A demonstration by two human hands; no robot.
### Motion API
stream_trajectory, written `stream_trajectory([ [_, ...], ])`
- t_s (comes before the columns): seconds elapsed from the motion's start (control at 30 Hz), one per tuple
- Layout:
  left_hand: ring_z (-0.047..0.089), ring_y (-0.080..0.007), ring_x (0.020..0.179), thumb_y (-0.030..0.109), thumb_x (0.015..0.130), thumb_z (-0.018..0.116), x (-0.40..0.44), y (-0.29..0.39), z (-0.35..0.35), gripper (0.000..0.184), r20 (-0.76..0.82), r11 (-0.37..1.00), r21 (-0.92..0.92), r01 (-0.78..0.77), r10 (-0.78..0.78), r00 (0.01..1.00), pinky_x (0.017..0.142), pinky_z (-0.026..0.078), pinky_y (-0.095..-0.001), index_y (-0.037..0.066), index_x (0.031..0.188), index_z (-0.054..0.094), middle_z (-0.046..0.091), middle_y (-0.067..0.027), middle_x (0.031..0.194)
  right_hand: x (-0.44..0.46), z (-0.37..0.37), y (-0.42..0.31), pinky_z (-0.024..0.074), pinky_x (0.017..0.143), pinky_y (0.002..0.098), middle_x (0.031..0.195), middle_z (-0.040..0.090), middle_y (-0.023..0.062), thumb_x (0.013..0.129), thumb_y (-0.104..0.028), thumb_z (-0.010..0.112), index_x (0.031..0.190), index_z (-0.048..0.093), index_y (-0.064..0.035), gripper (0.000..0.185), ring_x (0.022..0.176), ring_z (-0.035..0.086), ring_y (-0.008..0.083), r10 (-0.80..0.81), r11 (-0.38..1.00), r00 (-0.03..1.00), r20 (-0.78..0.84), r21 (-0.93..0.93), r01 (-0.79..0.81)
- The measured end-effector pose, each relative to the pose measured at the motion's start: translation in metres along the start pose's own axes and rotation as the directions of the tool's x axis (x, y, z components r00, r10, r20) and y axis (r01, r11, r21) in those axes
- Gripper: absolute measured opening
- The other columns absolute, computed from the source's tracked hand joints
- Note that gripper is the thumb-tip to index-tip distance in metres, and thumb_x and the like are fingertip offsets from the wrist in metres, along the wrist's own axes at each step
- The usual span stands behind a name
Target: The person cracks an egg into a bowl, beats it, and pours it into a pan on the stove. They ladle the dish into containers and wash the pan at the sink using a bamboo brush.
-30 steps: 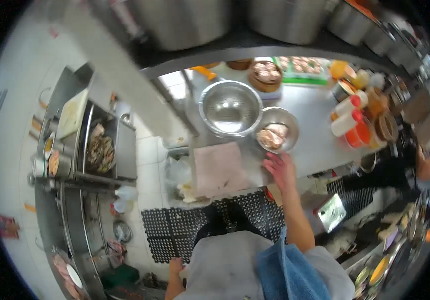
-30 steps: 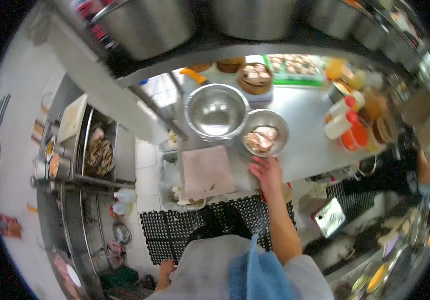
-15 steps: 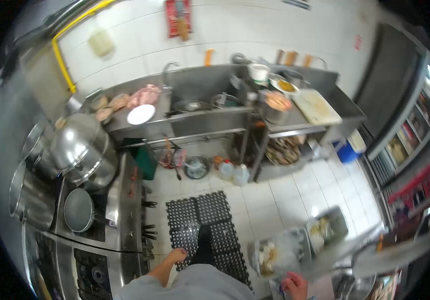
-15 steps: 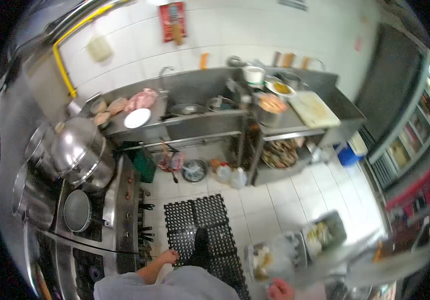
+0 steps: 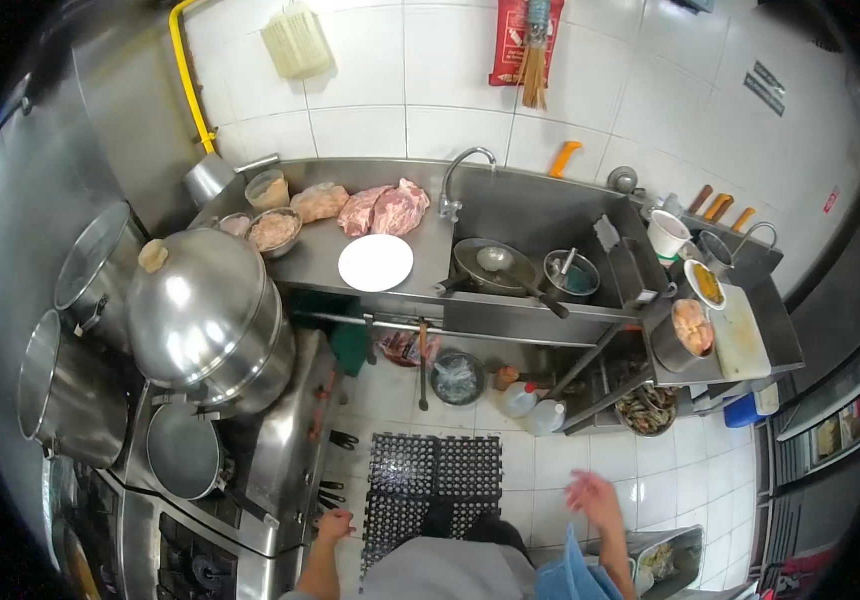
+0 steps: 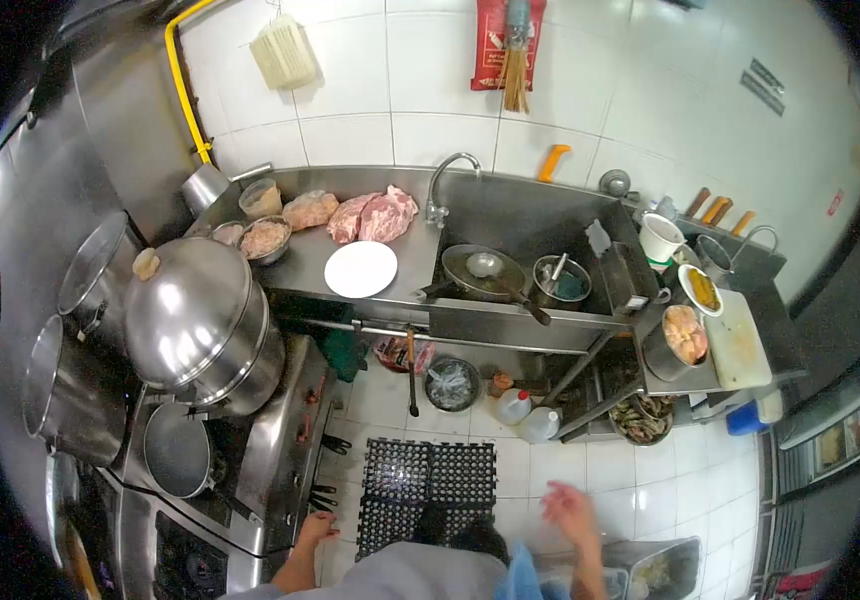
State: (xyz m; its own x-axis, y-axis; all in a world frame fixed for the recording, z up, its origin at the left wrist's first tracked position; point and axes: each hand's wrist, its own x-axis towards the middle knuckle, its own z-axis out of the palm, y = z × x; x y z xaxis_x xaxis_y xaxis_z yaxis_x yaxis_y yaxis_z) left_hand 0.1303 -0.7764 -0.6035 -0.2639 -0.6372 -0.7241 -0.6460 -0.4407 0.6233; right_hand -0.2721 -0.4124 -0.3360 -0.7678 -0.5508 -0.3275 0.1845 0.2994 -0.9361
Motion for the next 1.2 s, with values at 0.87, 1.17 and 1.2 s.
stream_trajectory([
  [0.87,0.067,-0.0143,0.073,0.019,0.092,0.061,0.046,0.563,0.176,0.026,-0.059,0.760,0.083,-0.645,0.649,0.758,0.061,0.051,-0.0265,-0.003,0.105,0.060,0.068,-0.0095,0.085,0.450,-0.023,-0.122,0.0481,0.088,0.0459,0.122,0.057,0.0215,0.072,-0.007,0.065,0.144,0.039,-0.0136,0.077,0.097,0.061,0.0431,-0.258,0.585,0.932,0.254,-0.727,0.360],
  [1.17,0.067,-0.0232,0.089,0.005,0.090,0.057,0.187,0.837,0.319,0.014,0.271,0.582,-0.636,-0.506,0.783,0.560,0.078,0.057,-0.0348,0.001,0.102,0.062,0.067,-0.0144,0.103,0.384,0.018,-0.079,0.0492,0.087,0.0437,0.113,0.059,0.0247,0.072,-0.008,0.058,0.143,0.039,-0.0108,0.074,0.100,0.060,0.0418,-0.273,0.791,0.957,0.096,-0.544,0.280],
  [1.2,0.067,-0.0222,0.079,-0.001,0.084,0.059,0.201,0.854,0.336,0.015,0.202,0.470,-0.763,-0.443,0.825,0.528,0.067,0.055,-0.0326,0.000,0.098,0.064,0.068,-0.0123,0.089,0.374,0.034,-0.092,0.0486,0.079,0.0344,0.109,0.064,0.0125,0.068,0.001,0.053,0.124,0.057,-0.0110,0.058,0.091,0.063,0.0307,-0.261,0.840,0.965,-0.023,-0.498,0.216],
])
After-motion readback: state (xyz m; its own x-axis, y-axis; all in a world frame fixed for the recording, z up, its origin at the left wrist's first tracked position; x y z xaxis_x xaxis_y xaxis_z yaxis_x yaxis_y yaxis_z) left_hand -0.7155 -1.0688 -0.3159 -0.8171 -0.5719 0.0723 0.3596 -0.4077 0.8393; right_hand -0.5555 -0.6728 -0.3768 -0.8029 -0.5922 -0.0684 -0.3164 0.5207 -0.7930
